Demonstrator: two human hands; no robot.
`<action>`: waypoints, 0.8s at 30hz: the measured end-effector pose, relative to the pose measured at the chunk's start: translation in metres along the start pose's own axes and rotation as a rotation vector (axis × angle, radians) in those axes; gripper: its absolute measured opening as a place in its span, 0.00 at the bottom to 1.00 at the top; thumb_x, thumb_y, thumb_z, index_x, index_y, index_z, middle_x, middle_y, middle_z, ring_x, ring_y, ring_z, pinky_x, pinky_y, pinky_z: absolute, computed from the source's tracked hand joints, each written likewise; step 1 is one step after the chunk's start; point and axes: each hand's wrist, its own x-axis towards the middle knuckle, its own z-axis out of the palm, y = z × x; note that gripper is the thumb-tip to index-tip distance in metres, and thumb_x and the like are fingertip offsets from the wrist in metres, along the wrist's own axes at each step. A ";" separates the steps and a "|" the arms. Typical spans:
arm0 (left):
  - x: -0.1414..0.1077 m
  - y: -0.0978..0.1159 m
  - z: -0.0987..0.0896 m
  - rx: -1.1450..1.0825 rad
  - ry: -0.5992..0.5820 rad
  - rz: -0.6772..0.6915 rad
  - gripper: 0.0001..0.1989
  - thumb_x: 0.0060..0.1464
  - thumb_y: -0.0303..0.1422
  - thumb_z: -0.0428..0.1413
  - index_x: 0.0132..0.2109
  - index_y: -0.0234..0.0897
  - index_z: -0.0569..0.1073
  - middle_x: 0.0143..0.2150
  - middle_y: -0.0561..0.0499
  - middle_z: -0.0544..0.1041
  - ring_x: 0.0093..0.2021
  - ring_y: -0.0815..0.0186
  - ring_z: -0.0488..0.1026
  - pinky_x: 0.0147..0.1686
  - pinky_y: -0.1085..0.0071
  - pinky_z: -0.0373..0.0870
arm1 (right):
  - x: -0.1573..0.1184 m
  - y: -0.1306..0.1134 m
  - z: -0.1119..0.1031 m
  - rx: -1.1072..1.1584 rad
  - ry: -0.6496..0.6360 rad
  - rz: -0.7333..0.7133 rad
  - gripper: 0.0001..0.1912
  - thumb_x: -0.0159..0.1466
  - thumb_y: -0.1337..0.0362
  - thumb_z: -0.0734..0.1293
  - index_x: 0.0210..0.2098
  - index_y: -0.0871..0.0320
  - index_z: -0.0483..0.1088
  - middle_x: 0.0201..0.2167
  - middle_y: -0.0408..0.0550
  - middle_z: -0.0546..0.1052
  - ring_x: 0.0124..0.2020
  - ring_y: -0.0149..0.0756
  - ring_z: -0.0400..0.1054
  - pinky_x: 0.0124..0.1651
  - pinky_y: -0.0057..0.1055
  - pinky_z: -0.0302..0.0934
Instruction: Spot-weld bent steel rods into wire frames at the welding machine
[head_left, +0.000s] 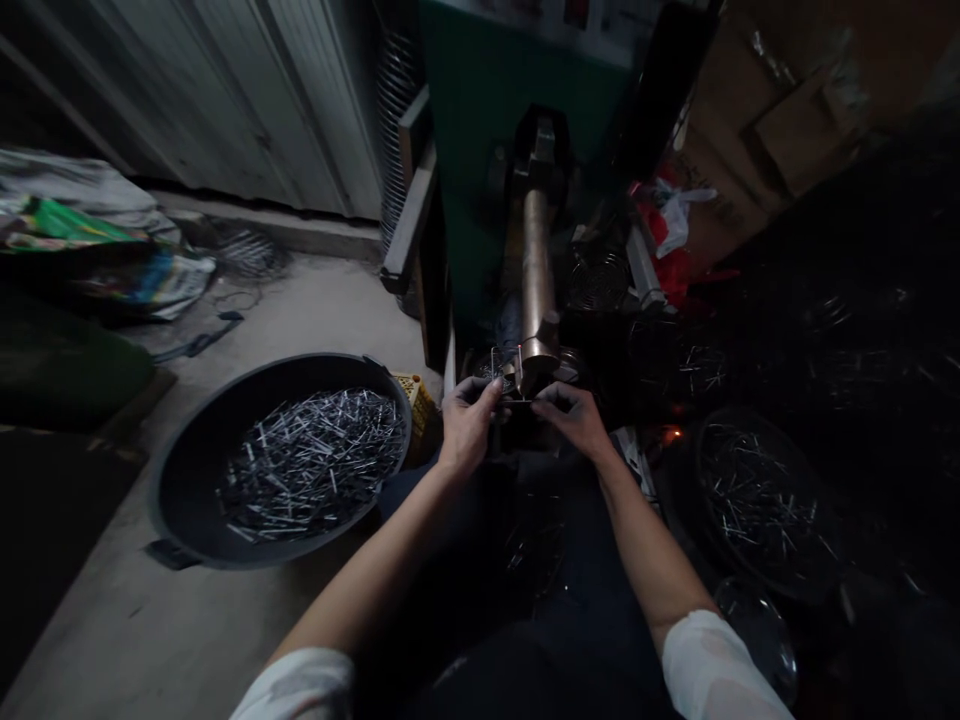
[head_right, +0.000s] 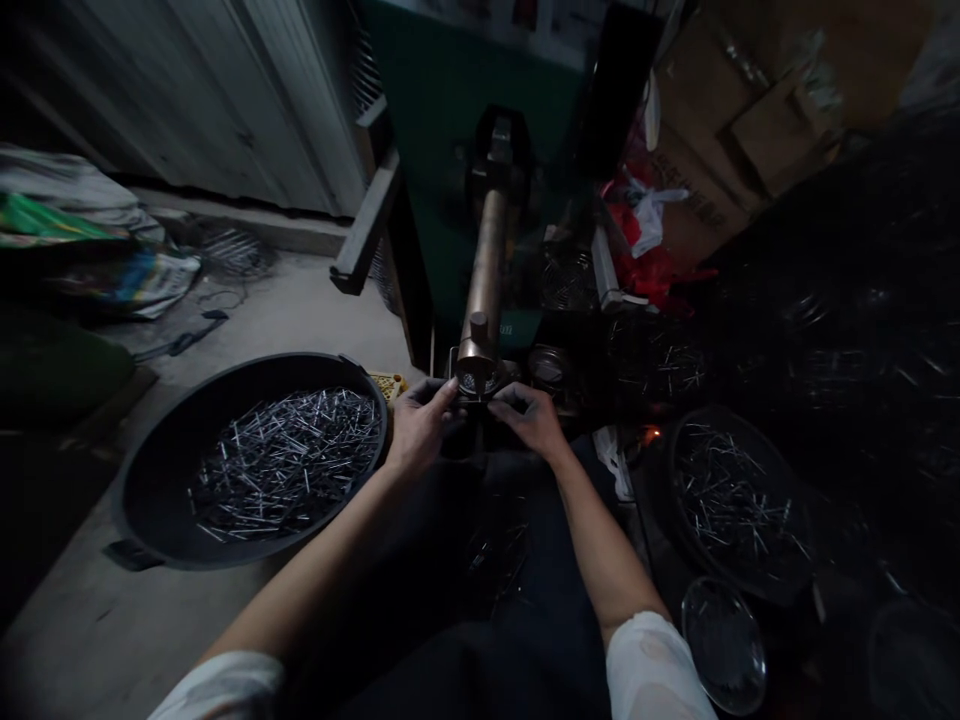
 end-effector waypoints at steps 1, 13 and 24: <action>0.002 0.000 -0.001 0.029 0.001 0.029 0.17 0.48 0.45 0.66 0.31 0.35 0.74 0.25 0.54 0.73 0.21 0.73 0.68 0.22 0.76 0.68 | 0.002 0.000 0.000 -0.002 0.012 -0.004 0.15 0.60 0.52 0.72 0.31 0.59 0.74 0.25 0.42 0.74 0.29 0.31 0.67 0.35 0.28 0.60; 0.019 -0.007 0.002 0.036 0.025 0.089 0.18 0.46 0.46 0.67 0.32 0.36 0.73 0.21 0.55 0.73 0.18 0.71 0.68 0.16 0.77 0.61 | 0.014 0.006 0.005 0.022 0.039 -0.050 0.13 0.62 0.53 0.71 0.32 0.58 0.75 0.26 0.43 0.76 0.29 0.33 0.68 0.35 0.29 0.61; 0.011 0.000 -0.140 -0.216 0.666 -0.057 0.11 0.54 0.34 0.64 0.33 0.36 0.69 0.25 0.56 0.72 0.24 0.74 0.70 0.25 0.79 0.68 | -0.051 -0.008 -0.018 -0.485 -0.333 -0.135 0.08 0.66 0.60 0.69 0.43 0.54 0.77 0.41 0.48 0.81 0.44 0.42 0.76 0.49 0.36 0.65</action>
